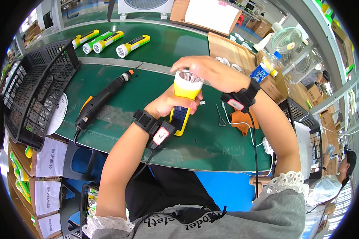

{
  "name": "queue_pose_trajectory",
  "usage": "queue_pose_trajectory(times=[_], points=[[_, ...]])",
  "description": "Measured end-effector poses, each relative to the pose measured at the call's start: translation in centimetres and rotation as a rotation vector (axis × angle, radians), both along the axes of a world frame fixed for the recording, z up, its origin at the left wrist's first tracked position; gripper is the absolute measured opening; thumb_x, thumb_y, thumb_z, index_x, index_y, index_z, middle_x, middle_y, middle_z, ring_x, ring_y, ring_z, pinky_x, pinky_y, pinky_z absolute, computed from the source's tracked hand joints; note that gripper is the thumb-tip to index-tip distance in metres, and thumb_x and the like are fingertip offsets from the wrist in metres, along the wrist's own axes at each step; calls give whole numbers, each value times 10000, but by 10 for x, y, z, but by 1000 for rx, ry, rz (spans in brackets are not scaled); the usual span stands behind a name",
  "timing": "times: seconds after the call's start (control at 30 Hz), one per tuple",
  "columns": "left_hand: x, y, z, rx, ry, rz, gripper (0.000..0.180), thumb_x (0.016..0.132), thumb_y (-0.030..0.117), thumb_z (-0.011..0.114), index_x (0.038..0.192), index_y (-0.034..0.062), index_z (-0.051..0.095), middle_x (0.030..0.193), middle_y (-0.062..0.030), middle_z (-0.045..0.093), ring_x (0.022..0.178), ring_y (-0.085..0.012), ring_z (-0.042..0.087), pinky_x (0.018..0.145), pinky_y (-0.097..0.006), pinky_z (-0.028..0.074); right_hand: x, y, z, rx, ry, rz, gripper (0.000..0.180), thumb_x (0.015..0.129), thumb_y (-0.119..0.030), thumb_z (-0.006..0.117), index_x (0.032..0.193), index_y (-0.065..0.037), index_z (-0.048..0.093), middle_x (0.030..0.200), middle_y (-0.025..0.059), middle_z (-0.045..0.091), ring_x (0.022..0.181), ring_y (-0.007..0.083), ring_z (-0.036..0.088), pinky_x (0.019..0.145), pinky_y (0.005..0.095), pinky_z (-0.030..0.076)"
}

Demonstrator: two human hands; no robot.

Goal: Assembling plastic flashlight components using manual dexterity and an electric screwdriver.

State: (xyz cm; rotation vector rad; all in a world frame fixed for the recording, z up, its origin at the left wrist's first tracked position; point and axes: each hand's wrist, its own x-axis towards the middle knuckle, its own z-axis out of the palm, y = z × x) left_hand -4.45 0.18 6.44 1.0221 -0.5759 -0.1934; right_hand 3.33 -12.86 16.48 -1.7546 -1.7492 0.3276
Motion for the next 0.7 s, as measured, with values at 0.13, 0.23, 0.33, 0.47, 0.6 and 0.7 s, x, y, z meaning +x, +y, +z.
queue_pose_trajectory(times=[0.13, 0.23, 0.33, 0.47, 0.6, 0.7], points=[[1, 0, -1, -32, 54, 10, 308, 615, 74, 670, 887, 27, 534, 760, -54, 554, 600, -155, 553, 567, -281, 456, -3, -2, 18, -181, -60, -142, 553, 901, -478, 340, 1125, -5, 518, 1027, 91, 533, 908, 166, 493, 782, 282, 402], [0, -1, 2, -19, 67, 42, 302, 620, 65, 665, 889, 32, 530, 768, -53, 555, 611, -157, 557, 570, -281, 457, -10, 5, 26, -411, -89, -218, 366, 854, -257, 523, 1119, -6, 521, 1011, 88, 545, 878, 156, 525, 754, 273, 433], [2, -2, 1, 3, 46, 64, 294, 630, 67, 666, 888, 38, 528, 779, -50, 556, 626, -155, 559, 575, -281, 459, -14, 7, 37, -550, -74, -244, 372, 785, -142, 612, 1122, -10, 525, 1011, 90, 559, 876, 155, 554, 731, 276, 471], [2, -2, 1, 41, -15, 21, 307, 639, 83, 682, 902, 36, 531, 780, -47, 554, 646, -148, 557, 590, -281, 463, -21, 8, 56, -548, -66, -74, 430, 723, -81, 664, 1128, -24, 534, 1064, 94, 564, 951, 173, 558, 695, 292, 513], [-1, -1, 3, 37, -25, -42, 326, 641, 88, 687, 923, 26, 536, 772, -47, 552, 652, -143, 556, 598, -279, 466, -20, 14, 60, -508, -157, 271, 413, 584, 39, 675, 980, -33, 584, 1088, 103, 554, 1030, 269, 522, 849, 364, 446], [-1, -2, 7, 88, -94, -22, 327, 645, 75, 679, 936, 17, 540, 764, -49, 549, 657, -137, 557, 603, -273, 469, -25, 11, 60, -510, -151, 252, 412, 550, 61, 672, 941, -31, 584, 1089, 109, 554, 1036, 292, 520, 894, 385, 409]])
